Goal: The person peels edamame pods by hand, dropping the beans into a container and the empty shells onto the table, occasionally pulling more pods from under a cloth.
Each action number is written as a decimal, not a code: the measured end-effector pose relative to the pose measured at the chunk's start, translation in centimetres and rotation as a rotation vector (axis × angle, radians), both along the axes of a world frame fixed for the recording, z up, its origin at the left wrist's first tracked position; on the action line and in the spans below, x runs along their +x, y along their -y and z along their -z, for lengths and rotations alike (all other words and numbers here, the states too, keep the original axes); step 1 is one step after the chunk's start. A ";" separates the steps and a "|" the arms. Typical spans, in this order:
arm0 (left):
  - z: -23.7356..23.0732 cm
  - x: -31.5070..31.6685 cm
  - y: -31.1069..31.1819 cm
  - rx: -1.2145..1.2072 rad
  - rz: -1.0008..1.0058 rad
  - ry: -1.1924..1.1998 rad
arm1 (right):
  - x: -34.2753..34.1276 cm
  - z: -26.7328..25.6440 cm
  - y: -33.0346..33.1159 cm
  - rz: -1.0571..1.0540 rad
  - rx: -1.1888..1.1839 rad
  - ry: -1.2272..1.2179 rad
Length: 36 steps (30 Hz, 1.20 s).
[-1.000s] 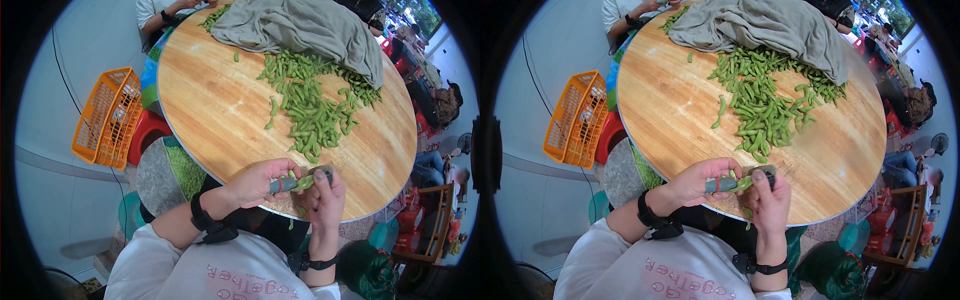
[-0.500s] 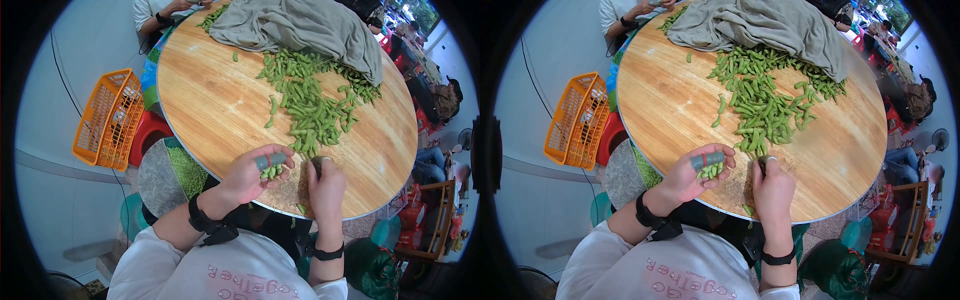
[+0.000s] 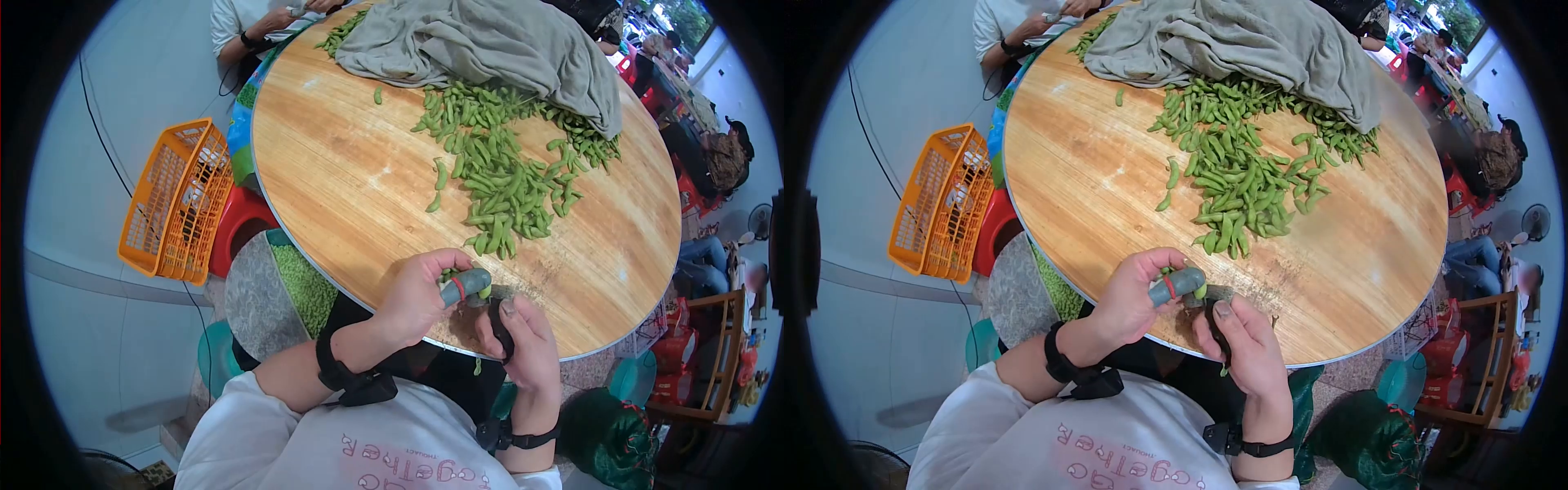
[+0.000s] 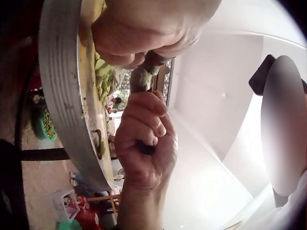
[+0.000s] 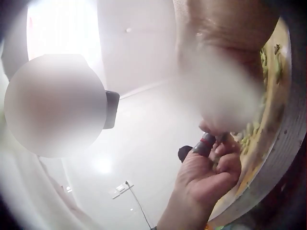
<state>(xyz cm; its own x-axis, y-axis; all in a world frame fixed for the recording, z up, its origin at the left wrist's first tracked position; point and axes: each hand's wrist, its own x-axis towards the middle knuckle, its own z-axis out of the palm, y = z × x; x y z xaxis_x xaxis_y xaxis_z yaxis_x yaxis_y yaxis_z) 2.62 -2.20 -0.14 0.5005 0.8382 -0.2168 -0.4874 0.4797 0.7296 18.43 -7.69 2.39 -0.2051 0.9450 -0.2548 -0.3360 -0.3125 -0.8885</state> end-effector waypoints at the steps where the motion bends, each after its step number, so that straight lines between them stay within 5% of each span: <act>1: -0.1 0.2 0.0 0.063 -0.027 -0.081 | -0.1 0.2 0.0 0.001 0.000 -0.001; 5: 1.2 0.5 0.2 0.363 -0.047 -0.260 | -0.5 0.4 0.0 0.057 -0.035 0.014; 11: 0.6 -1.0 -0.3 0.068 0.286 0.189 | -0.5 -0.2 0.3 0.077 -0.237 -0.216; 13: 0.3 -0.4 0.1 0.201 0.213 0.036 | -0.7 0.4 0.3 0.081 -0.232 -0.216; 15: 0.4 0.1 0.2 0.336 0.136 -0.117 | -1.1 1.3 0.1 0.194 0.116 0.423; 16: 0.7 0.3 0.3 0.401 0.086 -0.196 | -1.1 1.3 0.1 0.194 0.116 0.424; 22: -0.9 -0.3 0.2 0.466 -0.038 -0.393 | -0.5 0.4 -1.1 0.179 -0.092 -0.104; 24: -0.4 -0.5 0.1 0.526 -0.116 -0.446 | -0.1 0.9 -2.6 0.233 0.171 0.663; 25: 0.4 -0.6 0.0 0.369 -0.123 -0.346 | 0.0 1.6 -3.6 0.340 0.461 1.137; 26: 0.8 -0.7 -0.2 0.215 -0.128 -0.245 | -0.1 2.0 -4.3 0.343 0.463 1.137; 27: 1.0 -1.0 -0.3 0.218 -0.126 -0.244 | -0.2 2.3 -4.7 0.341 0.486 1.408; 29: 1.2 -1.5 -0.2 0.340 0.194 -0.481 | -0.3 2.3 -4.8 0.285 0.449 1.728; 33: 0.0 -1.4 0.2 0.543 0.202 -0.555 | 0.2 2.4 -3.6 0.400 0.513 1.540; 35: -0.5 -1.1 -0.1 0.251 0.133 -0.427 | 0.6 2.3 -2.6 0.479 0.409 0.980; 36: -0.4 -0.8 -0.1 0.251 0.133 -0.428 | 0.3 1.8 -2.2 0.479 0.410 0.978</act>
